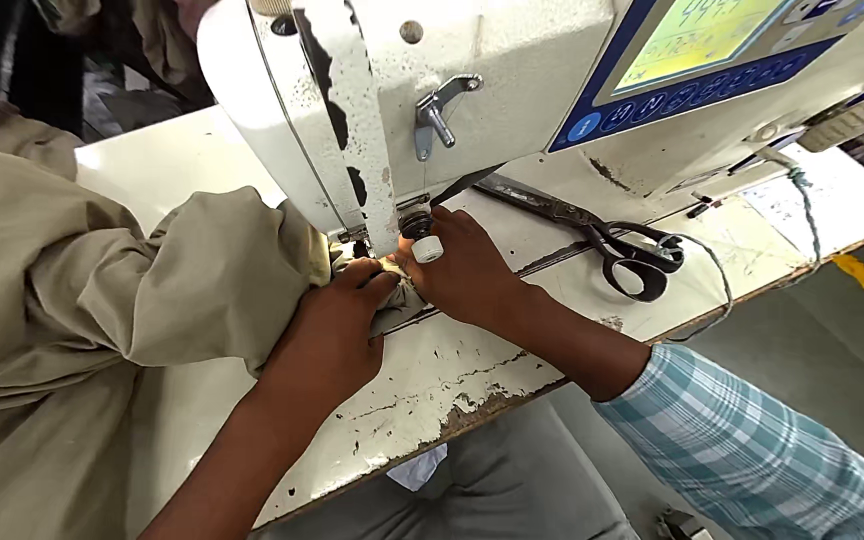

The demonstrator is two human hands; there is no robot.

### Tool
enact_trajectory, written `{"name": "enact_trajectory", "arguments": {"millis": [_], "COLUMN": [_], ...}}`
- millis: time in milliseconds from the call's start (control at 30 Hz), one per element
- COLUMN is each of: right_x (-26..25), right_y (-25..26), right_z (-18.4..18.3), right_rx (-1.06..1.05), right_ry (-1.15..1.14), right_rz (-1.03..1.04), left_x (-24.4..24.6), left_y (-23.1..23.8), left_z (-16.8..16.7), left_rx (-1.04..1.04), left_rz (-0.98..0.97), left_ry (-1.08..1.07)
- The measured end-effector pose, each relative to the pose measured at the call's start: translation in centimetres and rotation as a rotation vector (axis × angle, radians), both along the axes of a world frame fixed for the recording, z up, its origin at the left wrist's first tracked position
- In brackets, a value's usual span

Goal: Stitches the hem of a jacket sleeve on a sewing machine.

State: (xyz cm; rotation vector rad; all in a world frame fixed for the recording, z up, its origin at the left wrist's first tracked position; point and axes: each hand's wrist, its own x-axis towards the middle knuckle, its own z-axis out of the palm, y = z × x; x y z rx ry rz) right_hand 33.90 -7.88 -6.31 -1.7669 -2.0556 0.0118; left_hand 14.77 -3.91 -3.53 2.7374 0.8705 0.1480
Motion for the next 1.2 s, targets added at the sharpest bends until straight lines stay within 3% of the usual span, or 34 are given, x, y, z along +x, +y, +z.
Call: {"name": "enact_trajectory", "arguments": {"millis": [333,567,933,1067,1200], "right_x": [0.1,3.1,3.1,2.9,3.5], "right_y": [1.1,-0.5,-0.4,-1.1,-1.3], "right_z": [-0.8,-1.8,-2.3,-2.5,-2.4], "right_rx": [0.051,0.122,0.170,0.073,-0.055], "right_ry": [0.064,0.651,0.370,0.472,0.590], "right_rz": [0.015,0.329,0.330,0.348,0.454], "left_x": [0.0,0.0,-0.9,-0.6,-1.2], "left_y": [0.6,0.1,0.0,-0.4,-0.4], "left_z": [-1.0,-1.3,0.3,0.3,0.7], "left_rx": [0.094,0.137,0.282,0.334,0.187], "left_rz": [0.024,0.023,0.066,0.122,0.130], "left_ry": [-0.093,-0.095,-0.138,-0.186,-0.224]}}
